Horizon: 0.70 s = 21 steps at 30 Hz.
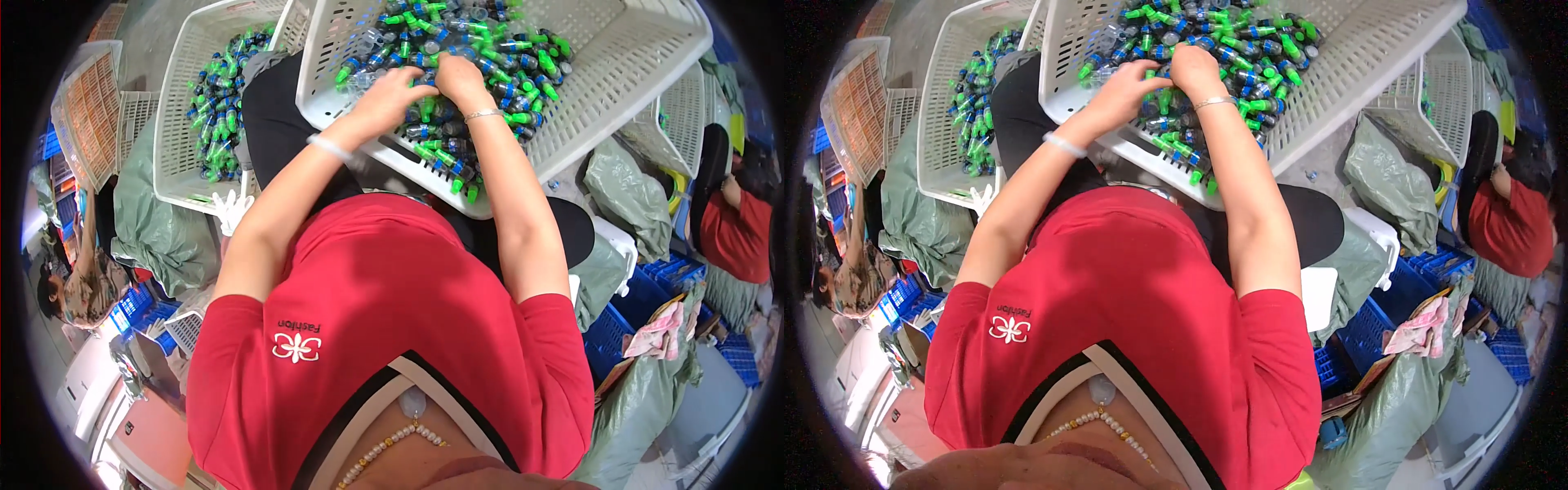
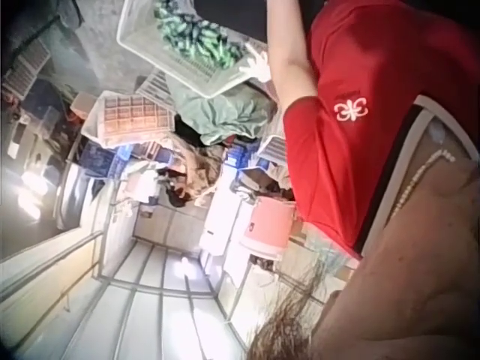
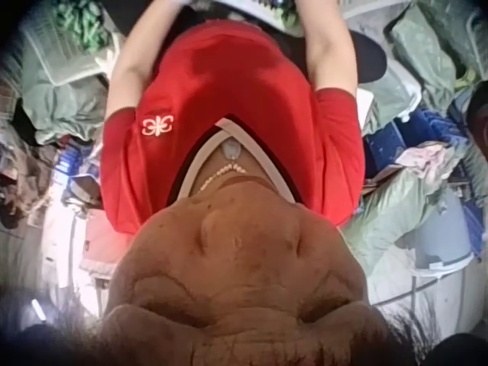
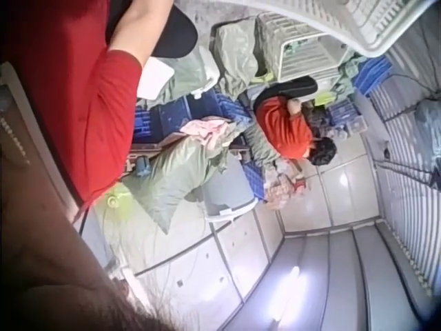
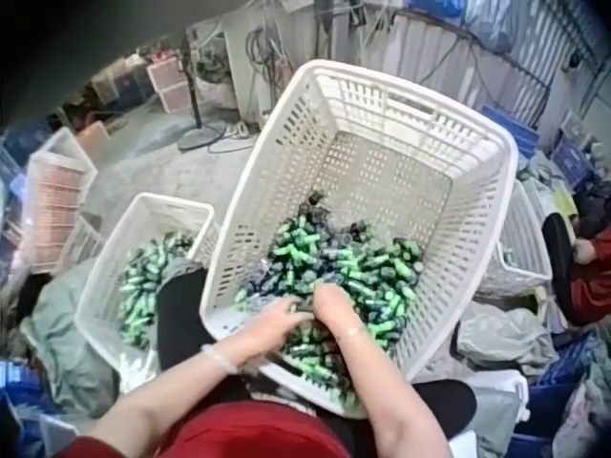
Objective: Sorting small green and blue plastic components into baskets and bags.
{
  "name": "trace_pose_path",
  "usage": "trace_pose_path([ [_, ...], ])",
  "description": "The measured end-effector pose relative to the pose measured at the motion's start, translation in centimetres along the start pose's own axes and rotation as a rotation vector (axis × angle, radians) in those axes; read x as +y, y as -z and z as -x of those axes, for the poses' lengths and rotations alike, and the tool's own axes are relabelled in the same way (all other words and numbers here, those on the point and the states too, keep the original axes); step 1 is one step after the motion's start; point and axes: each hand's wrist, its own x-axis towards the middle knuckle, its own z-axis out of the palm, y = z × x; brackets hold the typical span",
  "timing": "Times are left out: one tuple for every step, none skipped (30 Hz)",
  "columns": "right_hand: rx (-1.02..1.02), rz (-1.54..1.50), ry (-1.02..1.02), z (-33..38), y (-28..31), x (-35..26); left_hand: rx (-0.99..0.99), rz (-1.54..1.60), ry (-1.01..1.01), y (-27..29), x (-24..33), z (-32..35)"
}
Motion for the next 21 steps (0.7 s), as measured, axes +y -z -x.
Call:
trace_pose_path([
  [-0.027,-0.034,-0.020,-0.3,-0.1,0.2,0.007,0.005,0.006,-0.8,-0.1,-0.9],
  [-0.053,-0.069,-0.040,-0.6,-0.1,0.5,-0.063,-0.026,0.014,-1.3,-0.3,-1.6],
  [-0.082,-0.103,-0.064,-0.7,-0.1,0.8,-0.136,-0.054,0.021,-2.0,-0.4,-2.1],
  [-0.088,-0.098,-0.065,-0.6,0.0,1.0,-0.211,-0.082,0.026,-2.4,-0.7,-2.3],
  [-0.128,-0.190,-0.063,-0.4,0.3,1.1,-0.211,-0.077,0.029,-2.4,-1.1,-2.1],
  [-0.167,-0.283,-0.060,0.0,0.9,1.0,-0.136,-0.044,0.014,-2.3,-1.7,-1.7],
  [-0.207,-0.376,-0.056,0.1,1.1,1.0,-0.060,-0.013,0.000,-2.1,-2.4,-1.2],
  [-0.212,-0.375,-0.054,0.0,0.6,1.5,0.015,0.017,-0.013,-1.9,-2.9,-0.5],
  [0.011,-0.314,0.101,0.0,-0.5,2.9,0.015,0.026,-0.021,-1.7,-3.0,-0.5],
  [0.233,-0.246,0.255,0.1,-1.4,4.4,0.054,0.221,0.147,-1.5,-3.0,-0.4],
  [0.446,-0.182,0.425,0.3,-1.0,3.9,0.095,0.406,0.334,-1.0,-3.3,0.3],
  [0.441,-0.186,0.432,0.7,-0.3,3.7,0.138,0.590,0.519,-0.5,-3.5,0.9],
  [0.341,-0.520,0.252,1.3,0.6,4.0,0.141,0.588,0.526,0.1,-3.7,1.6],
  [0.227,-0.842,0.062,2.7,2.9,3.1,0.145,0.718,0.545,0.8,-3.7,2.2],
  [0.109,-1.151,-0.146,4.2,4.5,2.5,0.145,0.851,0.555,1.7,-3.4,2.5],
  [0.112,-1.150,-0.149,5.2,5.1,2.1,0.142,0.984,0.560,2.5,-2.9,2.4],
  [0.083,-1.162,-0.091,6.2,5.5,1.4,0.140,0.987,0.557,3.1,-2.2,2.1],
  [0.054,-1.174,-0.029,7.0,5.9,0.5,0.069,1.008,0.558,4.0,-1.0,1.5],
  [0.025,-1.186,0.033,7.7,6.0,-0.1,-0.002,1.027,0.560,4.7,0.2,0.9],
  [0.028,-1.185,0.031,8.2,5.8,-0.5,-0.074,1.045,0.560,5.0,1.1,0.5],
  [0.104,-1.091,0.124,8.5,5.3,-1.0,-0.072,1.043,0.560,4.8,1.7,0.5],
])
